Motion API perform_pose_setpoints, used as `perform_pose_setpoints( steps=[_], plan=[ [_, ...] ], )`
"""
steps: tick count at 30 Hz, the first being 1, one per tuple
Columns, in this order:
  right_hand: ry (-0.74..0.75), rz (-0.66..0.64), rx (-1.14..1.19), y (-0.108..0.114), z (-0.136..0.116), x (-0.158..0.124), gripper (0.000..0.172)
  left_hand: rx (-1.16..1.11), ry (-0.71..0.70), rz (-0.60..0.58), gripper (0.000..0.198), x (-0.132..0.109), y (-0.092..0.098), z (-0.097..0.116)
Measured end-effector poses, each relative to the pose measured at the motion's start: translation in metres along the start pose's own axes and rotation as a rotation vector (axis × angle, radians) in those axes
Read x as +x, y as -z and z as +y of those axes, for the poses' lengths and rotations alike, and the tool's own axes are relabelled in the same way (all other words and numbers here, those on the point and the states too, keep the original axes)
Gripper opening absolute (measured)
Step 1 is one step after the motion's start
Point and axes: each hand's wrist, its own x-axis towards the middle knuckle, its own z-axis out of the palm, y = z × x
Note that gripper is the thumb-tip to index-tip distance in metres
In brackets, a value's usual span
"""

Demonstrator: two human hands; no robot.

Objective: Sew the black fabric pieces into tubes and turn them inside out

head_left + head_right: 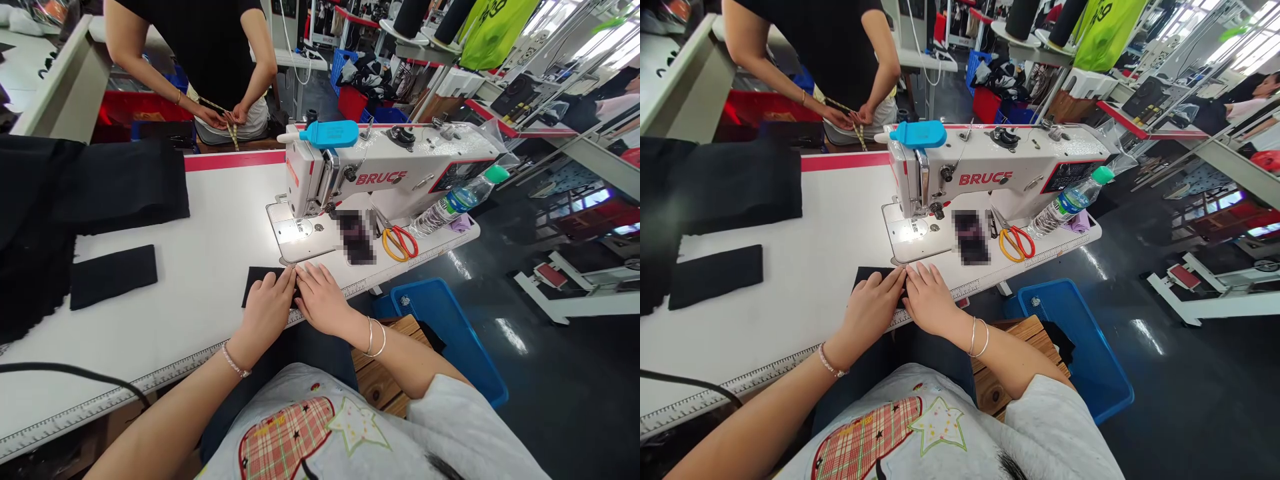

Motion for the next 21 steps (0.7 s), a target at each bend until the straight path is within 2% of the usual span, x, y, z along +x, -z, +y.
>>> perform_pose_setpoints(
  steps=[7,12,18,21],
  plan=[
    [0.009,0.068,-0.026,-0.003,-0.006,-0.015,0.040,0.007,0.008,-0.019,0.052,0.000,0.000,0.000],
    [0.048,0.124,-0.046,-0.003,-0.015,-0.026,0.039,0.007,0.027,-0.105,0.054,0.001,0.006,0.002],
    [0.058,0.068,-0.103,-0.005,-0.014,-0.012,0.044,0.042,0.125,-0.143,0.051,0.007,0.009,-0.001],
    [0.086,0.095,-0.110,-0.005,-0.010,-0.005,0.046,0.058,0.132,-0.132,0.048,0.009,0.008,-0.004]
  ],
)
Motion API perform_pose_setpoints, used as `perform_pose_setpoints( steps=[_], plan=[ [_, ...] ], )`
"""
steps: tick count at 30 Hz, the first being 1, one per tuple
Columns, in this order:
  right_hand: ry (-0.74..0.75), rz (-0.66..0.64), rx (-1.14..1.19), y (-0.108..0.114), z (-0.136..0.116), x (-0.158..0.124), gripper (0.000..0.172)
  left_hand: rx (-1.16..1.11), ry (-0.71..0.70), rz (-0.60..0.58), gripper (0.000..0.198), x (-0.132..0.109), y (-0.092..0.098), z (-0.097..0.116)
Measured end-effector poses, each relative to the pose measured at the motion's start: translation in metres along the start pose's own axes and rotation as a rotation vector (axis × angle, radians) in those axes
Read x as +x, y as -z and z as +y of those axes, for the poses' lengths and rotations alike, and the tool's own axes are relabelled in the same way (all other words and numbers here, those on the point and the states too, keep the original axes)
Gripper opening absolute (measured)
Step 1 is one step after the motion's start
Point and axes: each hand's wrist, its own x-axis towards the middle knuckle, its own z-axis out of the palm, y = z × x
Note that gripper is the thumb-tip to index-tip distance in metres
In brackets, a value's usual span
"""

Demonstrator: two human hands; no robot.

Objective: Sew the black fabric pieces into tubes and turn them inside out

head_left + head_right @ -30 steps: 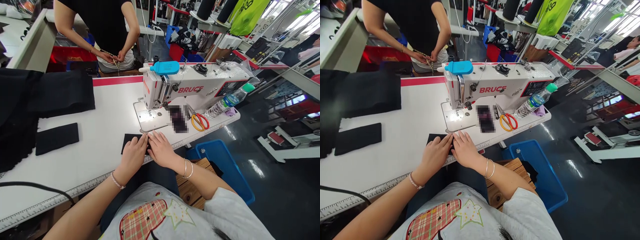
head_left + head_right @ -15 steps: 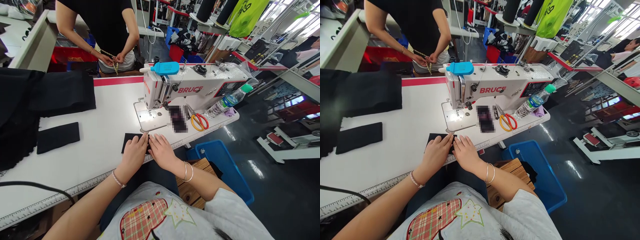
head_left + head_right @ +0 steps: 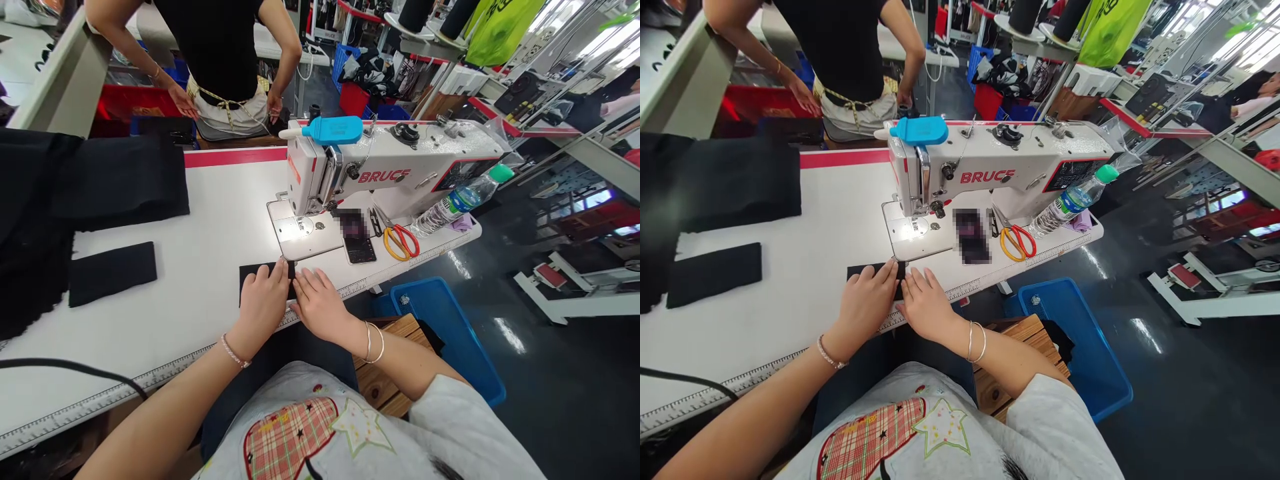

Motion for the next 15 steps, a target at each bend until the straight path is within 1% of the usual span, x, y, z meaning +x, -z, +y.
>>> perform_pose_setpoints(
  steps=[4,11,15],
  plan=[
    [0.038,0.028,0.005,0.002,-0.001,-0.002,0.041,0.004,-0.009,0.009,0.047,-0.001,-0.002,-0.003],
    [0.075,-0.025,-0.072,-0.005,-0.009,-0.011,0.042,0.009,-0.033,-0.006,0.048,0.000,-0.004,-0.004],
    [0.053,-0.050,-0.064,-0.008,-0.012,-0.010,0.043,0.014,-0.025,-0.002,0.048,0.000,-0.004,-0.004]
  ],
)
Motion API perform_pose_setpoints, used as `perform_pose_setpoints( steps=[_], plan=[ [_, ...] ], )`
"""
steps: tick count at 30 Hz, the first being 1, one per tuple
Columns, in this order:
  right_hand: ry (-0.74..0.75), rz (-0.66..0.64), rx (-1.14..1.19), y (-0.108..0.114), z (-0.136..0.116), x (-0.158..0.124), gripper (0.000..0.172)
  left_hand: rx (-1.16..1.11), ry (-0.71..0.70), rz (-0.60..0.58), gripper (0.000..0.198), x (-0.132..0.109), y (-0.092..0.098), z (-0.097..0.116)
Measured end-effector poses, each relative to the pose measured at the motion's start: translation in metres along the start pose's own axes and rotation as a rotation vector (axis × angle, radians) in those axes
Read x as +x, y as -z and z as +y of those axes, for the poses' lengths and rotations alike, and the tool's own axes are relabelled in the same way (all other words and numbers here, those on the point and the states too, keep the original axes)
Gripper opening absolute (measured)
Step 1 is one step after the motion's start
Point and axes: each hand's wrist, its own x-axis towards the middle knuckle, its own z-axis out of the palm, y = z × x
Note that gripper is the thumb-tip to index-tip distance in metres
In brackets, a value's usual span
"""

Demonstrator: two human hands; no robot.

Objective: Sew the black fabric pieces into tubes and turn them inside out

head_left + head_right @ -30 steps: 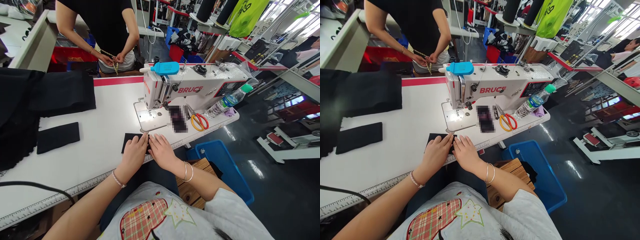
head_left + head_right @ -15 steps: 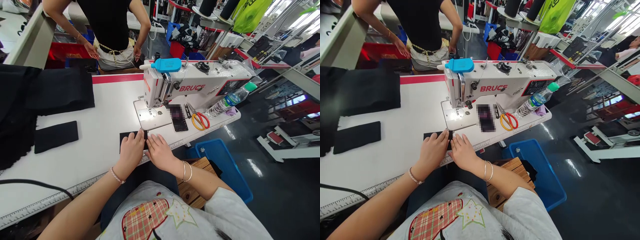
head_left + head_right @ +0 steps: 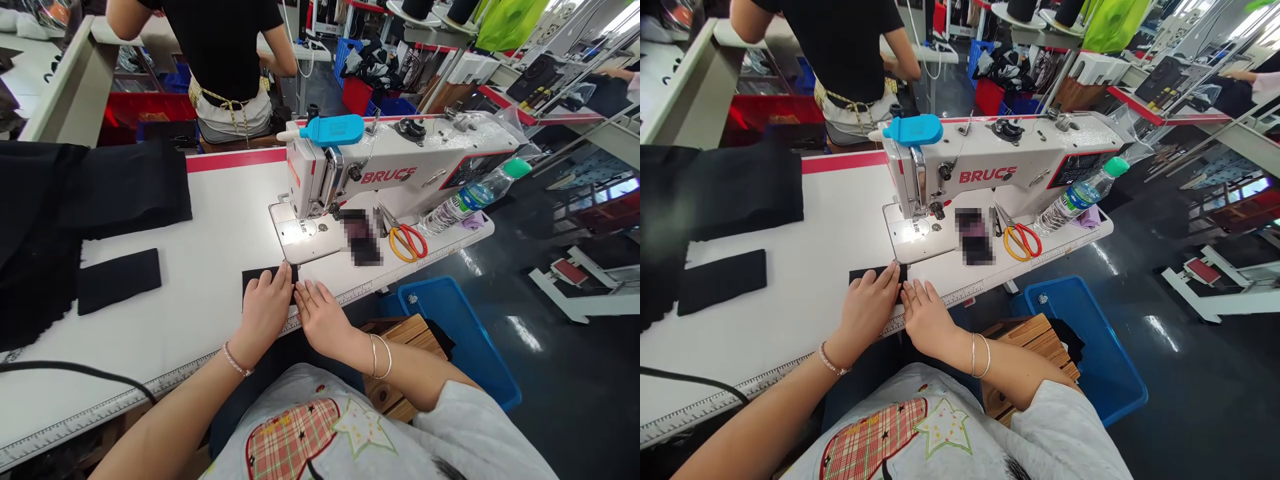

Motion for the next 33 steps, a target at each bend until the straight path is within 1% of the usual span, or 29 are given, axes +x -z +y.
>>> perform_pose_setpoints(
  steps=[5,12,20,23,27,29,31,33],
  plan=[
    [-0.046,-0.019,0.081,0.005,0.001,-0.002,0.045,0.034,0.007,0.034,0.047,-0.002,0.000,0.002],
    [-0.115,-0.041,0.172,0.019,-0.002,-0.005,0.048,0.023,0.026,0.021,0.049,-0.003,0.000,0.004],
    [-0.158,-0.126,0.188,0.013,-0.013,-0.007,0.052,0.051,0.023,0.025,0.049,-0.002,0.000,0.005],
    [-0.155,-0.141,0.200,0.018,-0.011,-0.005,0.051,0.047,0.021,0.035,0.049,-0.003,-0.002,0.004],
    [-0.173,-0.169,0.244,0.036,0.001,0.012,0.041,-0.013,0.014,0.072,0.050,-0.004,-0.006,0.004],
    [-0.218,-0.150,0.282,0.043,0.004,0.026,0.038,-0.073,0.021,0.104,0.048,-0.005,-0.006,0.005],
    [-0.277,-0.092,0.318,0.042,0.004,0.040,0.042,-0.153,0.016,0.131,0.044,-0.008,-0.004,0.005],
    [-0.295,-0.040,0.362,0.034,0.000,0.051,0.047,-0.215,0.000,0.150,0.041,-0.013,-0.001,0.003]
  ],
)
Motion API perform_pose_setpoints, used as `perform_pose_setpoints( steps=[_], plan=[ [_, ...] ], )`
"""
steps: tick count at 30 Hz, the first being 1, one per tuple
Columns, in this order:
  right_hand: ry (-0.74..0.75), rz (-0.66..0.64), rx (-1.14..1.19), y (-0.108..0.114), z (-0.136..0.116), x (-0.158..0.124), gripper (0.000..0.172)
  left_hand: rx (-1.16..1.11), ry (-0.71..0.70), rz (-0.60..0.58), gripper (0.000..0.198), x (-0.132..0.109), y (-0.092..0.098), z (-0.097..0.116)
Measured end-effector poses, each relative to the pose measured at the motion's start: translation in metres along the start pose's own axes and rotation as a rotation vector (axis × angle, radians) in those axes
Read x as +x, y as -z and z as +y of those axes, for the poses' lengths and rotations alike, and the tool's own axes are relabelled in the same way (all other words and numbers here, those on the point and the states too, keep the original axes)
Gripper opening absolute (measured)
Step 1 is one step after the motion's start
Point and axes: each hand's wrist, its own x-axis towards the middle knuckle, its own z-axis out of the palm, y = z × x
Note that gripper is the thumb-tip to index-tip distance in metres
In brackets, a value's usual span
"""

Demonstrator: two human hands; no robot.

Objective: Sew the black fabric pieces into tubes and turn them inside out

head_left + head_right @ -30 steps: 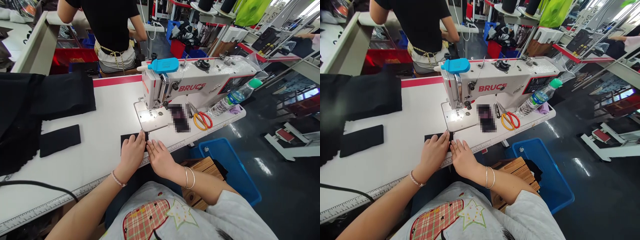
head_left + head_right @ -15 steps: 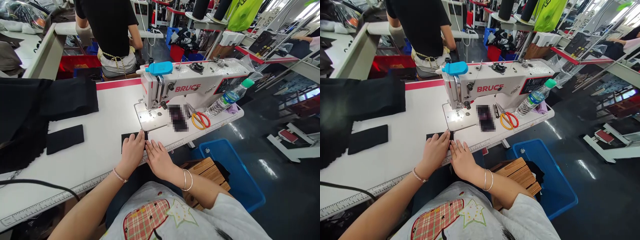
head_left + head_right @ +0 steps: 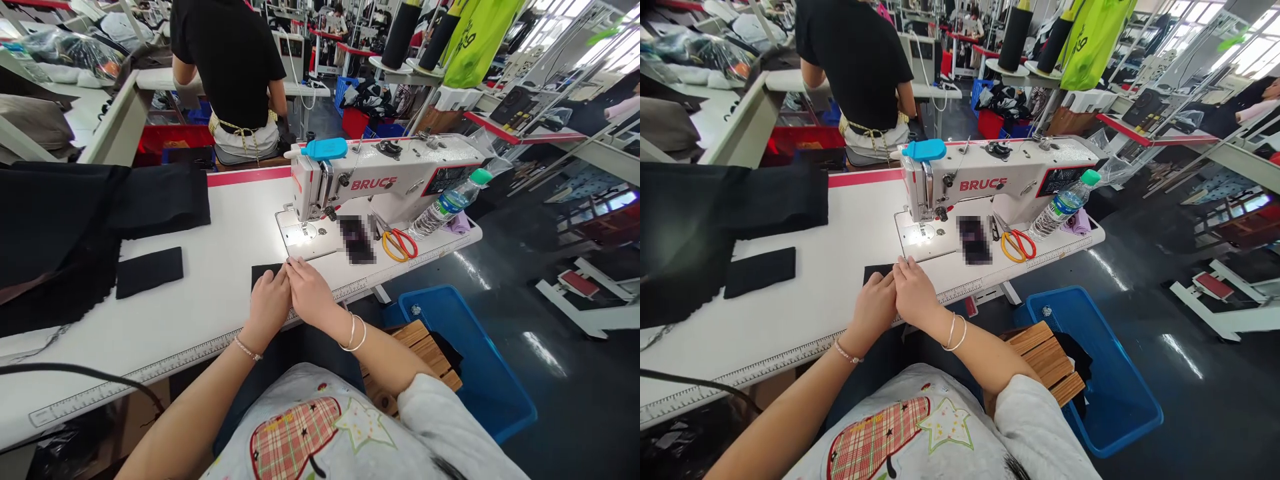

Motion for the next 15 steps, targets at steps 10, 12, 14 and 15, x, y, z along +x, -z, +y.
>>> perform_pose_setpoints(
  steps=[10,12,14,15],
  plan=[
    [0.045,0.108,0.049,-0.053,-0.006,0.005,0.049,-0.287,0.139,0.185,0.036,-0.026,0.002,-0.026],
    [0.042,0.120,0.042,-0.054,-0.006,0.004,0.049,-0.239,0.123,0.161,0.038,-0.023,-0.001,-0.030],
    [0.038,0.125,0.034,-0.054,-0.006,0.005,0.048,-0.163,0.109,0.133,0.043,-0.019,-0.003,-0.031],
    [0.036,0.124,0.030,-0.054,-0.007,0.005,0.048,-0.127,0.112,0.118,0.044,-0.019,-0.004,-0.032]
  ],
)
